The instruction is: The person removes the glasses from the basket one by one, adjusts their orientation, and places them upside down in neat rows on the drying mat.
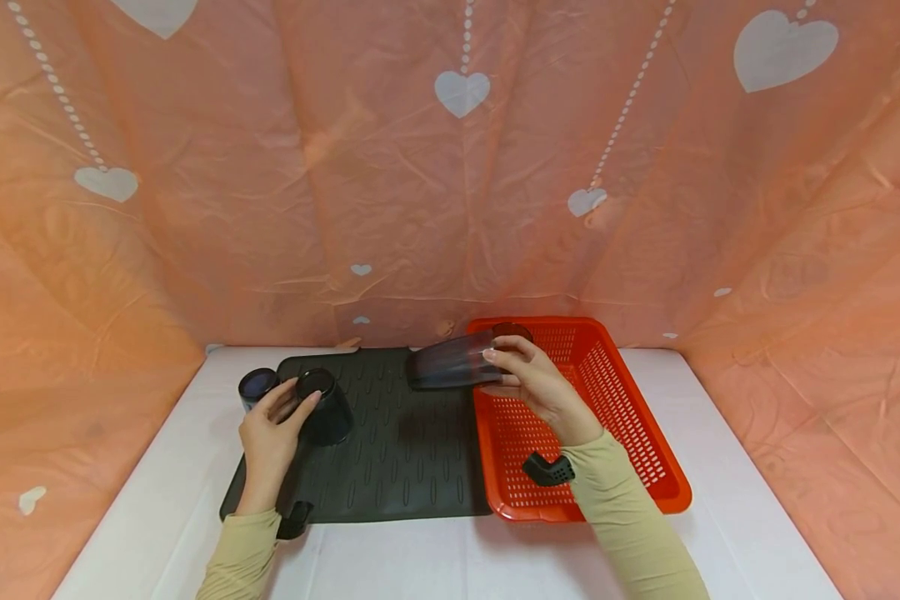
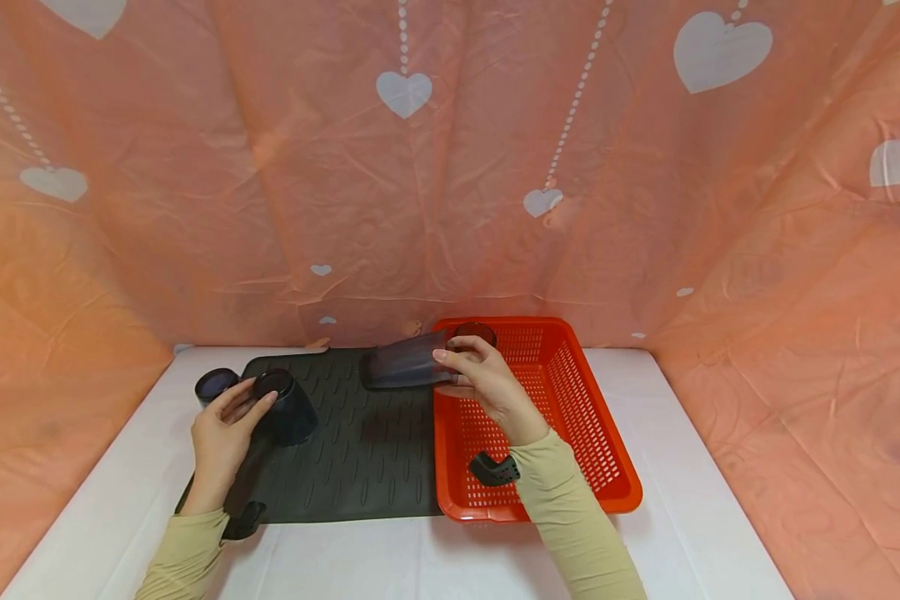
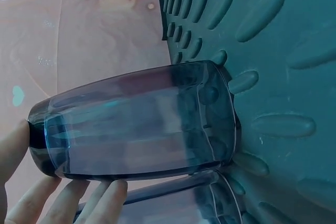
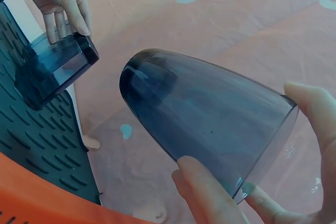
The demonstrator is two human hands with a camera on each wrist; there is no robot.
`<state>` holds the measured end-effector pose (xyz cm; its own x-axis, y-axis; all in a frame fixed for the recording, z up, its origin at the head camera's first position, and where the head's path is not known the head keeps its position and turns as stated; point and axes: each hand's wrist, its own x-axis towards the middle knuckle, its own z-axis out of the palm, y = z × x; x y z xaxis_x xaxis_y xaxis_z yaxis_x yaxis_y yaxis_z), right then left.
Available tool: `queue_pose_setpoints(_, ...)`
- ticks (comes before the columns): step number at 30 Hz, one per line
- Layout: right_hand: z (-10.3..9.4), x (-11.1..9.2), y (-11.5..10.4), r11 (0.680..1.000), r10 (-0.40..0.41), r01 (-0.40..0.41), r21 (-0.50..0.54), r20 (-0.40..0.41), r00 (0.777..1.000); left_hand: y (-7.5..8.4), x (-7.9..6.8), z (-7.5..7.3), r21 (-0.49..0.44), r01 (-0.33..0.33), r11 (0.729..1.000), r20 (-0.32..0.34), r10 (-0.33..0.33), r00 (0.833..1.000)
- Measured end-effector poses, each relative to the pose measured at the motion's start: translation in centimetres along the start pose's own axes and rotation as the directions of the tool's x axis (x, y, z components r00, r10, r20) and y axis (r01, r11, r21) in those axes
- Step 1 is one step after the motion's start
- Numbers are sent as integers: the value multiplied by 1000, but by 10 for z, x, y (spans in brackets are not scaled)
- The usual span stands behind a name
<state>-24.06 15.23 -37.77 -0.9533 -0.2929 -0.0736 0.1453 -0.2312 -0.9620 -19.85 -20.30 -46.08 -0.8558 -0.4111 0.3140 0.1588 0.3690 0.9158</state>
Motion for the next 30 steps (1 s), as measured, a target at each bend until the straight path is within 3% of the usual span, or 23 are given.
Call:
queue_pose_setpoints(6, 1, 0, 1, 1000, 11, -11, -3, -17, 1000, -1, 1, 0, 22, -43, 999, -24, 43, 999)
queue_pose_setpoints(14, 6, 3, 1, 1000, 17, -17, 18, -29, 999, -1, 2, 0, 37, -47, 998, -35, 49, 998)
queue_pose_setpoints(30, 13, 14, 4, 997, 74, -74, 11, -64, 995, 8, 0, -5, 24, -115, 993, -74, 116, 990)
